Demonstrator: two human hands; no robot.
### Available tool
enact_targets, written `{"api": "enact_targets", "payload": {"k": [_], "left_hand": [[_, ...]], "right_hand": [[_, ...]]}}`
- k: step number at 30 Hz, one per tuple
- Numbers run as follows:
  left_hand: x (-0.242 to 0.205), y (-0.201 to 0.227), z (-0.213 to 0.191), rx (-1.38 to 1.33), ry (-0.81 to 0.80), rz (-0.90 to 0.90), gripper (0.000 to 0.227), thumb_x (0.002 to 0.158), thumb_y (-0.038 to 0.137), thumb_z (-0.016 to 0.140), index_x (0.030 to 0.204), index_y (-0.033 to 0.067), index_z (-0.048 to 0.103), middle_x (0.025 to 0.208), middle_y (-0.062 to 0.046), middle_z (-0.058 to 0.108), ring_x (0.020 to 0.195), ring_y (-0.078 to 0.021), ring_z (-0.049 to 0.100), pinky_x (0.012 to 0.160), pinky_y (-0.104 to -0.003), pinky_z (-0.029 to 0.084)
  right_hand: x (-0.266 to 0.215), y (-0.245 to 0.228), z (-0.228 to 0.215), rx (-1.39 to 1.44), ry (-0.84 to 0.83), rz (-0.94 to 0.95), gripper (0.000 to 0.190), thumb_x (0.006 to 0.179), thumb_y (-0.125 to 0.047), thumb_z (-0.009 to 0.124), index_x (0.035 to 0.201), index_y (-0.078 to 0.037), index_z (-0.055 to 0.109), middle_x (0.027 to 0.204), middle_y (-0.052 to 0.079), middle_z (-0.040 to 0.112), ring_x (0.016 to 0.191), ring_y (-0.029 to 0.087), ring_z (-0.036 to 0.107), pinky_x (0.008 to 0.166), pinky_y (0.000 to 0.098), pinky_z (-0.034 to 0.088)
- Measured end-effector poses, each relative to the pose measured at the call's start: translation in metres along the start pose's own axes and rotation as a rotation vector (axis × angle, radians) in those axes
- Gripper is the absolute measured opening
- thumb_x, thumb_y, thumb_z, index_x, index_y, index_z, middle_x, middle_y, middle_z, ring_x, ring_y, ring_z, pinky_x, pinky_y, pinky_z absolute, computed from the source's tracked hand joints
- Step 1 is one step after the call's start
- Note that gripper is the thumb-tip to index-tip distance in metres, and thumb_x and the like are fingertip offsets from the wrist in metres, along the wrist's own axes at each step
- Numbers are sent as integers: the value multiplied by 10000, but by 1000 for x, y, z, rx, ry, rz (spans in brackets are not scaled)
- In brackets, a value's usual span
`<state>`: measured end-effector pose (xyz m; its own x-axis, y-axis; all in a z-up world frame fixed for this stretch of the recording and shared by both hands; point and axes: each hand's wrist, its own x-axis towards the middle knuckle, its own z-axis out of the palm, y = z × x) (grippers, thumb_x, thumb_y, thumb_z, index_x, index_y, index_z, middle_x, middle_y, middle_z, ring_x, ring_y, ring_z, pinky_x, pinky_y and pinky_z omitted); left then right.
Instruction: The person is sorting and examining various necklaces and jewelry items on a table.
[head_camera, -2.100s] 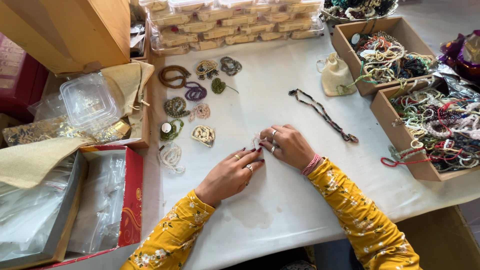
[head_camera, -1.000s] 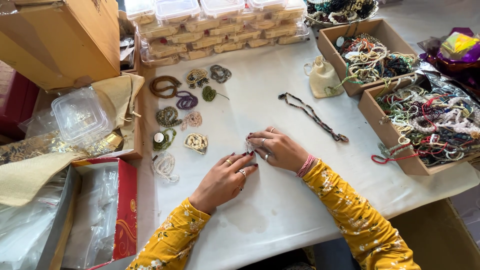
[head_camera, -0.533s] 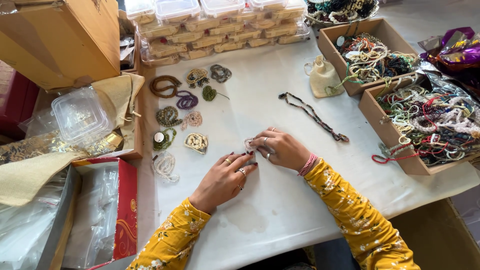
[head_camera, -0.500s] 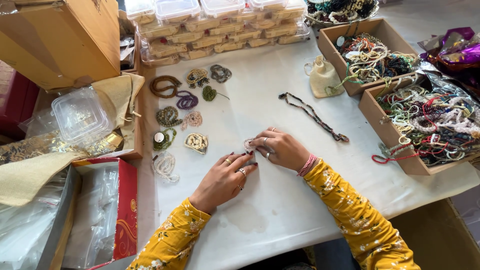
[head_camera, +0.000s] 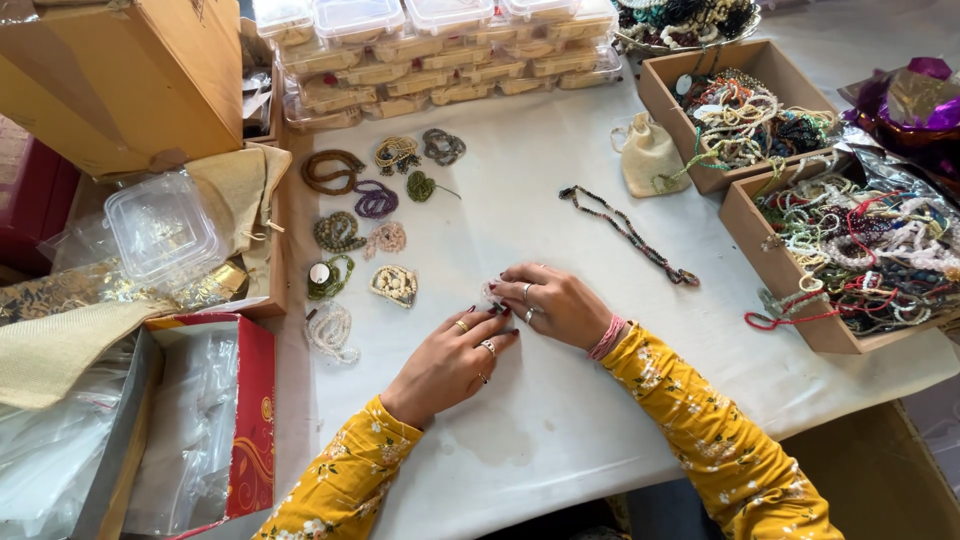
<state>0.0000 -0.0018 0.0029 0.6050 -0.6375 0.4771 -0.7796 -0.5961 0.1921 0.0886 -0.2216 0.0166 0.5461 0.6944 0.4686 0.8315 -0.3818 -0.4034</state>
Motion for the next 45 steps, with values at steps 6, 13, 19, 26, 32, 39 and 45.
{"api": "enact_targets", "payload": {"k": [6, 13, 19, 26, 32, 39, 45], "left_hand": [[1, 2, -2, 45, 16, -9, 394, 795, 111, 642, 1180, 57, 707, 1250, -110, 668, 1219, -281, 601, 1076, -451, 437], [-3, 7, 5, 86, 128, 108, 270, 891, 133, 653, 1141, 65, 728, 1121, -56, 701, 1103, -222, 653, 1065, -405, 481], [-3, 5, 6, 78, 140, 142, 288, 833, 147, 648, 1099, 77, 734, 1016, -36, 681, 1010, -213, 657, 1028, -386, 492], [-7, 3, 13, 63, 167, 181, 216, 853, 143, 630, 1042, 76, 711, 950, -33, 646, 949, -207, 647, 956, -351, 512], [-7, 2, 19, 90, 149, 196, 170, 888, 151, 624, 1008, 88, 726, 924, -30, 640, 933, -209, 638, 879, -350, 508], [-8, 1, 21, 93, 140, 190, 154, 868, 154, 628, 969, 90, 725, 919, -33, 637, 946, -214, 642, 870, -349, 512], [-7, 1, 19, 78, 140, 201, 135, 850, 156, 634, 940, 89, 709, 924, -33, 626, 956, -212, 640, 883, -352, 513]], "right_hand": [[5, -10, -14, 33, -105, -51, 474, 792, -8, 695, 1263, -64, 698, 1210, 113, 712, 1042, 307, 690, 911, 388, 571], [2, -6, -1, -12, -90, -51, 426, 857, -27, 706, 1276, -108, 701, 1221, 94, 716, 1082, 289, 680, 943, 382, 558], [8, -4, 13, -208, -44, -75, 551, 777, 41, 631, 1312, -84, 682, 1278, 99, 707, 1160, 292, 647, 1010, 384, 531], [47, 23, 45, -389, -115, -109, 680, 735, 70, 559, 1410, -6, 593, 1379, 163, 641, 1281, 311, 595, 1106, 387, 462], [93, 19, 83, -356, -146, -138, 712, 718, 35, 563, 1429, 47, 533, 1447, 245, 558, 1363, 370, 511, 1160, 424, 378], [105, 13, 98, -418, -72, 13, 606, 804, -26, 566, 1408, 23, 562, 1445, 225, 554, 1348, 358, 526, 1154, 446, 396], [101, 11, 89, -384, -35, 61, 512, 881, -90, 573, 1385, -2, 583, 1437, 224, 570, 1320, 353, 552, 1132, 466, 403]]}}
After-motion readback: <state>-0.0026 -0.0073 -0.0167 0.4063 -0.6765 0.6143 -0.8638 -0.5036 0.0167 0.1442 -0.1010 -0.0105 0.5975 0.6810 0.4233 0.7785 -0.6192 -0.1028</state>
